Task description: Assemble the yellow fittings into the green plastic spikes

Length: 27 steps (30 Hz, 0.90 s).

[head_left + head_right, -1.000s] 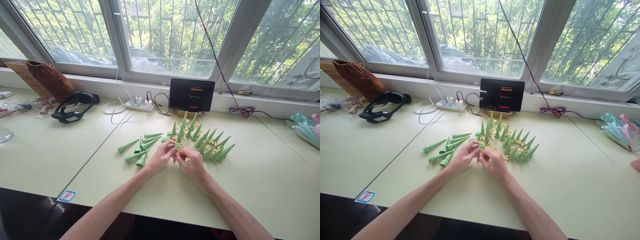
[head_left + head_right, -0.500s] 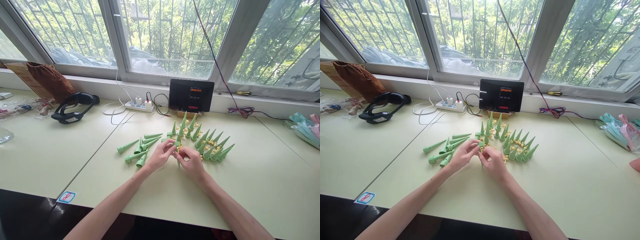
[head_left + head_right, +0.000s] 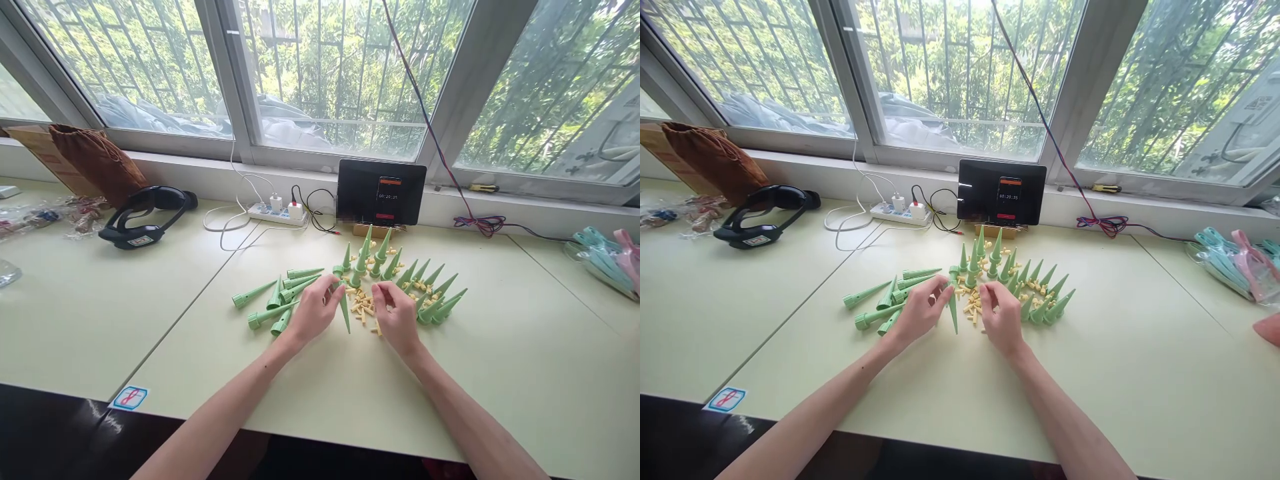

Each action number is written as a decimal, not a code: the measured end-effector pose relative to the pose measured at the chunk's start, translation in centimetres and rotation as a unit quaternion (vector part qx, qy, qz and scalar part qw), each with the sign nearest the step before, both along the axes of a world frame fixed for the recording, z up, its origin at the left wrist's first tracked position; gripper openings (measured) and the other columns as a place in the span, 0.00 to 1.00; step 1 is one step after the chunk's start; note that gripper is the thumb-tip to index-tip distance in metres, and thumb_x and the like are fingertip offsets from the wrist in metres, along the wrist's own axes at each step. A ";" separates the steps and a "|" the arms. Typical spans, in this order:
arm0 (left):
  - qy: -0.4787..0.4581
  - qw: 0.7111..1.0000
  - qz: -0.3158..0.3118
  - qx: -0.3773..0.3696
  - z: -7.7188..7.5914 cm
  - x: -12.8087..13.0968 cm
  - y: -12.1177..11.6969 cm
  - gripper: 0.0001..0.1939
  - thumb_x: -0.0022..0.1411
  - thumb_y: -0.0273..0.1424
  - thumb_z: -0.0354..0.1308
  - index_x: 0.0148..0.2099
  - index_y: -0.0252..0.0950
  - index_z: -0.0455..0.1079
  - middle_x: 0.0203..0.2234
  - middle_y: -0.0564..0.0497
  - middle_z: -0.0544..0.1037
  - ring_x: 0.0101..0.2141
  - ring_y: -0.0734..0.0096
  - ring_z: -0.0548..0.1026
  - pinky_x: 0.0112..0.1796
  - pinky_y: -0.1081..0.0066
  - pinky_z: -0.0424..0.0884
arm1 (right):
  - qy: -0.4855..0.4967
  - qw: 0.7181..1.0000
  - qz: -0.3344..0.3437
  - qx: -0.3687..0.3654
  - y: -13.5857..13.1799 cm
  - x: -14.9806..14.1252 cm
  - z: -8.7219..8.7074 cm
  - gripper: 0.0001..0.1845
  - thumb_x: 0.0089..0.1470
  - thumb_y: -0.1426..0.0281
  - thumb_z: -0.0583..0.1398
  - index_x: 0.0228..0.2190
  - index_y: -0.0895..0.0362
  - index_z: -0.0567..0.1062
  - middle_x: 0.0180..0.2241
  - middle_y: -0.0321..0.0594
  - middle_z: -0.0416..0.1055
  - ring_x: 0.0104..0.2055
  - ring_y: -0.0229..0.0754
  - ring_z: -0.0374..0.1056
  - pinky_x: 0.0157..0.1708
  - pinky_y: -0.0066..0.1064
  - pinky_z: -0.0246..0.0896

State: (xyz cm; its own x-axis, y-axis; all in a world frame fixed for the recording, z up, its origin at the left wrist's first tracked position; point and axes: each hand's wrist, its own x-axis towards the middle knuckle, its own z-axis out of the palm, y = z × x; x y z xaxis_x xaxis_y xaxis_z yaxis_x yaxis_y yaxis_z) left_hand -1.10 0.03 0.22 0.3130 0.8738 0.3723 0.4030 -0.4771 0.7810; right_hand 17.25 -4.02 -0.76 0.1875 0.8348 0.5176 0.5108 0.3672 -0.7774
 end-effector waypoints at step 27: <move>0.197 0.979 0.034 0.045 0.0 0.0 -0.6 0.08 0.66 0.35 0.53 0.40 0.38 0.71 0.21 0.55 0.68 0.25 0.70 0.68 0.28 0.71 0.59 | -0.036 0.999 0.029 -0.025 0.4 -0.1 -0.7 0.10 0.64 0.65 0.55 0.32 0.56 0.72 0.27 0.36 0.70 0.26 0.39 0.64 0.28 0.29 0.61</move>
State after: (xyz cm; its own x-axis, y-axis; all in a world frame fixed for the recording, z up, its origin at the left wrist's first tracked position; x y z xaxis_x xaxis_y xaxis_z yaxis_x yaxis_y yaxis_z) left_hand -1.13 -0.53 0.20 0.3893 0.8667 0.3120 0.6977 -0.4986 0.5144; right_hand 17.11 -3.62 -1.41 0.1015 0.8680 0.4861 0.5445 0.3605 -0.7573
